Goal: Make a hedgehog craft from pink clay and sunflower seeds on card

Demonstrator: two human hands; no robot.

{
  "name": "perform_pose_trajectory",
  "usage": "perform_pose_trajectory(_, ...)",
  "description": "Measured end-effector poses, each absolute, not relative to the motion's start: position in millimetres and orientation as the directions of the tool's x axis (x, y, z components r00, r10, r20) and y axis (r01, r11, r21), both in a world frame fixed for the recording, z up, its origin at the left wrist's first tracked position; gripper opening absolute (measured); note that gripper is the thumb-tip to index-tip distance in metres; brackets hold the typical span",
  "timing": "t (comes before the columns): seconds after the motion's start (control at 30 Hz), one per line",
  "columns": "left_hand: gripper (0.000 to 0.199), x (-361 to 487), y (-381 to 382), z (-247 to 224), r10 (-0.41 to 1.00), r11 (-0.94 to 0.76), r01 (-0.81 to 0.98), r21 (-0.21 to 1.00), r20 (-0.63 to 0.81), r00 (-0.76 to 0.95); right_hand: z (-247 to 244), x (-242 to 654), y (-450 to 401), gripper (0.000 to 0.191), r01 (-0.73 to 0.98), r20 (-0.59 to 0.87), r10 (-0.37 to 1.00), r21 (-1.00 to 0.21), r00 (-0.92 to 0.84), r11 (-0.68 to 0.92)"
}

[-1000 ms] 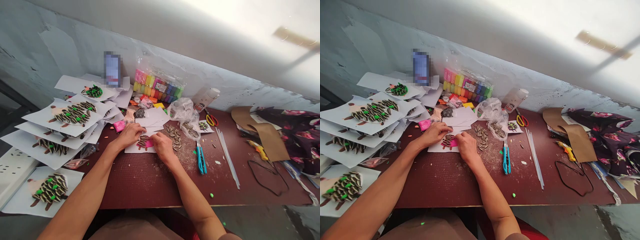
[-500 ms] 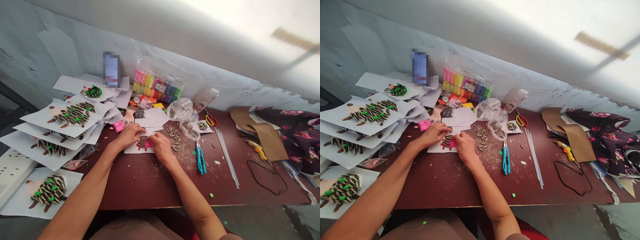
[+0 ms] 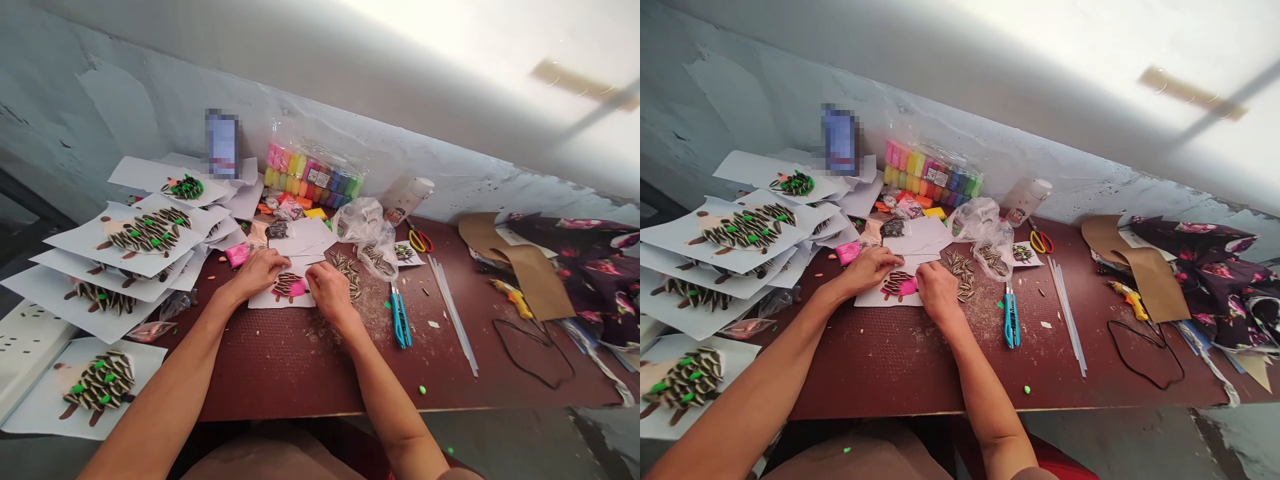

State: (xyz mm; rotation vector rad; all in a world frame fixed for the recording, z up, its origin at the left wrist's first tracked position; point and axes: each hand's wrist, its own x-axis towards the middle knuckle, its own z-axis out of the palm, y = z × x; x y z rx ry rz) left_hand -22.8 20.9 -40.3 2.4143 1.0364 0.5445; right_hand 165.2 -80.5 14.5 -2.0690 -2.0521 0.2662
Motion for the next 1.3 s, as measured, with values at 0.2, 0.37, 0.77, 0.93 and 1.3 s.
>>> perform_pose_trajectory(0.2,0.029,-23,21,-41,0.75,-0.607,0.564,0.56,0.169,0.64,13,201,-73,0.025,0.943,0.033,0.959,-0.194,0.282,-0.271)
perform_pose_trajectory(0.37,0.031,-24,21,-42,0.744,-0.619,0.562,0.548,0.18,0.644,6,225,-66,0.025,0.91,0.036,0.92,-0.163,0.391,-0.381)
perform_pose_trajectory(0.77,0.031,-23,21,-45,0.748,-0.624,0.571,0.534,0.196,0.634,2,215,-55,0.022,0.914,0.033,0.93,-0.202,0.366,-0.353)
perform_pose_trajectory(0.93,0.031,-22,21,-43,0.753,-0.617,0.578,0.534,0.186,0.632,4,214,-55,0.021,0.911,-0.018,0.926,-0.171,0.378,-0.375)
perform_pose_trajectory(1.3,0.031,-22,21,-43,0.748,-0.625,0.577,0.526,0.193,0.635,-5,217,-57,0.016,0.946,0.096,0.958,-0.213,0.271,-0.246)
